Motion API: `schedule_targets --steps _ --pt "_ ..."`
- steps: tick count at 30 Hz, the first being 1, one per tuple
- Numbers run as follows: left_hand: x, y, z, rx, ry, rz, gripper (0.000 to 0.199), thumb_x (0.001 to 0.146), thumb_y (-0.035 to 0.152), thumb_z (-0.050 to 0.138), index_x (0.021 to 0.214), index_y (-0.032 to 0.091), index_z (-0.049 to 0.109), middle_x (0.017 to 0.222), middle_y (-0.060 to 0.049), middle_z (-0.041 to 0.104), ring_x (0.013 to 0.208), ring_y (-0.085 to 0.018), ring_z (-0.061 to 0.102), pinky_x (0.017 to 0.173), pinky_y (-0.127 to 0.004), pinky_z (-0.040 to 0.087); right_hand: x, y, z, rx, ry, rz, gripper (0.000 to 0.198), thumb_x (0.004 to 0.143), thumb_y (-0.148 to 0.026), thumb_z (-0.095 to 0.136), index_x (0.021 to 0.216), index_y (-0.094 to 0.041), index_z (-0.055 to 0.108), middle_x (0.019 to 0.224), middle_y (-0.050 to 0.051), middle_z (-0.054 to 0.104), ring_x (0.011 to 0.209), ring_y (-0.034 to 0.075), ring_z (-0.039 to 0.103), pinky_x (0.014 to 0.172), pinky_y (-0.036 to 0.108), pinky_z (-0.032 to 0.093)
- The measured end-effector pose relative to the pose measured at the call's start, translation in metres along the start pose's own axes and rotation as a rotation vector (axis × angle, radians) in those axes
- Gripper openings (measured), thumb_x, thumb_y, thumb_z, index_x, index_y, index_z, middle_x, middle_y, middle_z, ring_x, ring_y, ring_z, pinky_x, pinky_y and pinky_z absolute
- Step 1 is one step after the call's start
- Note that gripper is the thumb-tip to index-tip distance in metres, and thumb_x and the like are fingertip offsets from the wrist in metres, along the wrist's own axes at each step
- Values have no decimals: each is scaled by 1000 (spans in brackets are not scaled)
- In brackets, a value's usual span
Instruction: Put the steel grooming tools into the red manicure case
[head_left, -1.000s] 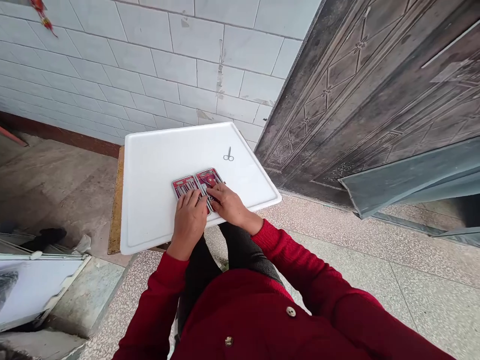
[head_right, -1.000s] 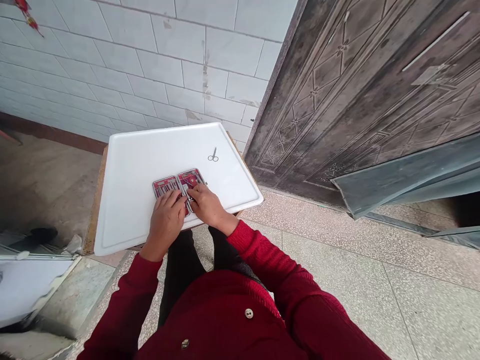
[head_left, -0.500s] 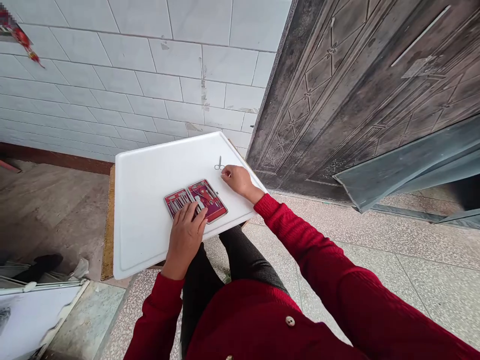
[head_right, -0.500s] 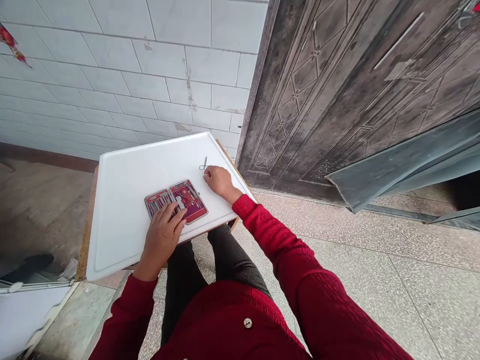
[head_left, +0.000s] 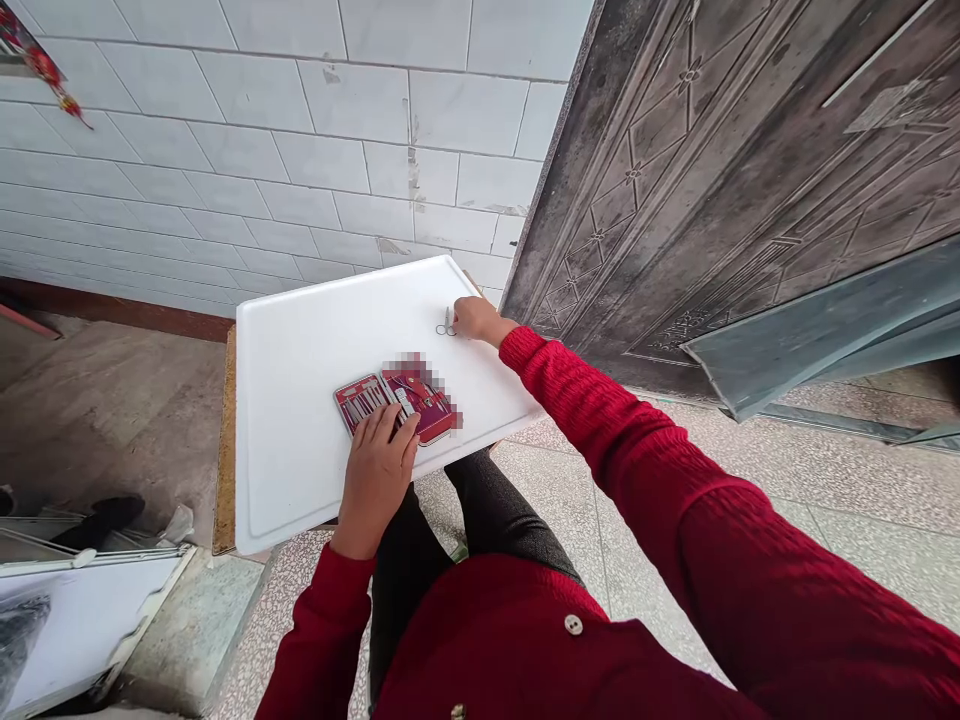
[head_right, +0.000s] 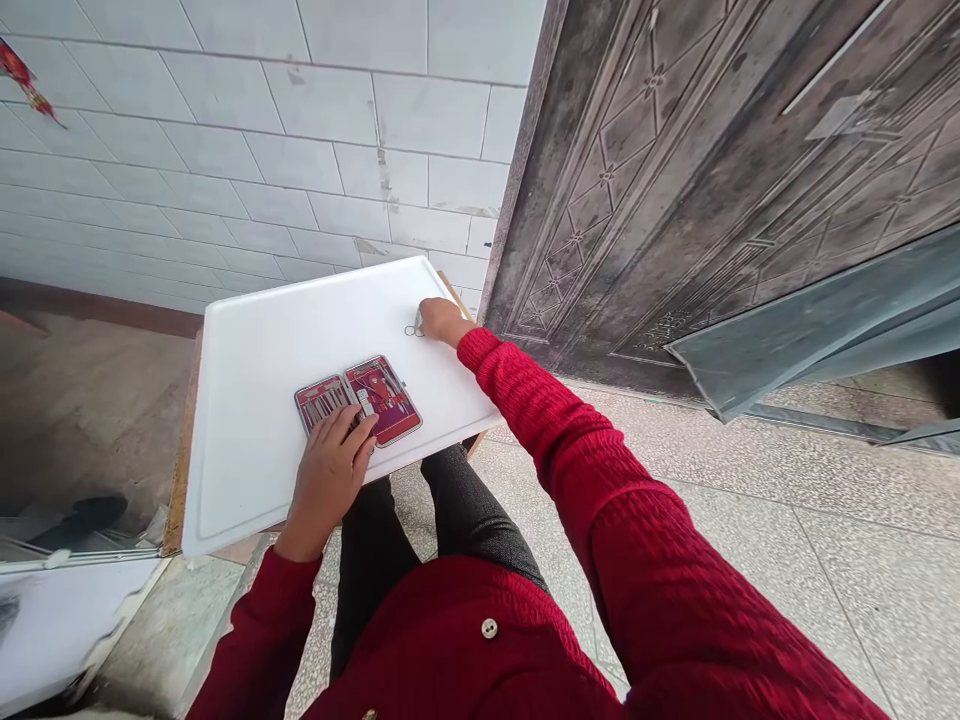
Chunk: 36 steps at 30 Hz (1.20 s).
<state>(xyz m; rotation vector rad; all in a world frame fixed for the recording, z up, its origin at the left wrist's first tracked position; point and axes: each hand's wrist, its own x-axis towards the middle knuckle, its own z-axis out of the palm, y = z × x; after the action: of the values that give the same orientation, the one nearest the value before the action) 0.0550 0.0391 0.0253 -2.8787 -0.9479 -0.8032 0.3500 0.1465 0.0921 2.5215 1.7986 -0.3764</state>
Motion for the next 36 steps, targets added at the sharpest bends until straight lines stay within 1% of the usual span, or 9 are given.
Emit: schedule_targets --steps 6,8,11,14,18,22,29,32,36 --pt "-1 0 1 -11 8 -10 35 105 24 45 133 19 66 137 -17 64 130 -33 58 112 -55 49 10 -4 -6 -20 -82 -45 12 85 -13 72 93 -6 78 75 14 77 85 26 74 77 31 56" --pt "-1 0 1 -23 5 -11 36 105 24 44 134 19 65 138 -17 64 131 -33 57 112 -55 48 9 0 -5 33 -79 -71 9 86 -15 72 84 -8 77 72 12 76 82 24 74 75 29 55" --pt "-1 1 0 -29 -2 -13 37 105 24 44 136 21 64 139 -16 63 131 -32 57 112 -55 47 3 9 -3 160 -57 -121 16 88 -15 69 73 -11 72 71 11 76 79 22 73 74 27 54" --pt "0 2 0 -14 -14 -15 36 105 24 44 134 18 65 137 -17 64 130 -33 57 112 -54 47 -6 17 1 378 -35 -142 12 87 -9 67 76 -12 68 69 7 75 66 16 71 67 23 52" --pt "1 3 -1 0 -24 -18 36 105 24 43 134 18 65 136 -16 64 131 -33 56 111 -54 47 -18 20 10 837 -18 -244 15 84 -2 69 79 -14 61 59 0 69 55 11 66 57 19 51" --pt "1 4 -2 6 -13 -11 35 105 23 44 133 18 65 134 -16 64 129 -32 56 111 -53 47 -40 17 24 1163 -157 -322 18 76 -3 76 77 -13 61 61 0 69 51 10 65 47 17 49" --pt "2 5 -4 -4 -15 6 35 105 23 44 133 18 64 133 -16 64 127 -32 56 110 -52 47 -112 16 41 1185 -508 -341 10 70 -7 77 74 -13 69 59 -1 70 48 10 64 44 16 50" --pt "2 5 -3 -9 -6 5 36 105 23 43 133 18 64 134 -16 63 128 -32 56 110 -52 47 -130 13 46 1148 -567 -316 9 70 -9 78 72 -14 71 55 -2 68 46 9 63 45 17 53" --pt "1 4 -1 -33 -3 0 37 104 22 43 135 20 64 134 -17 63 130 -32 56 111 -54 46 -134 8 50 1109 -549 -273 12 68 -10 80 67 -15 70 49 -2 66 43 10 62 44 17 54"
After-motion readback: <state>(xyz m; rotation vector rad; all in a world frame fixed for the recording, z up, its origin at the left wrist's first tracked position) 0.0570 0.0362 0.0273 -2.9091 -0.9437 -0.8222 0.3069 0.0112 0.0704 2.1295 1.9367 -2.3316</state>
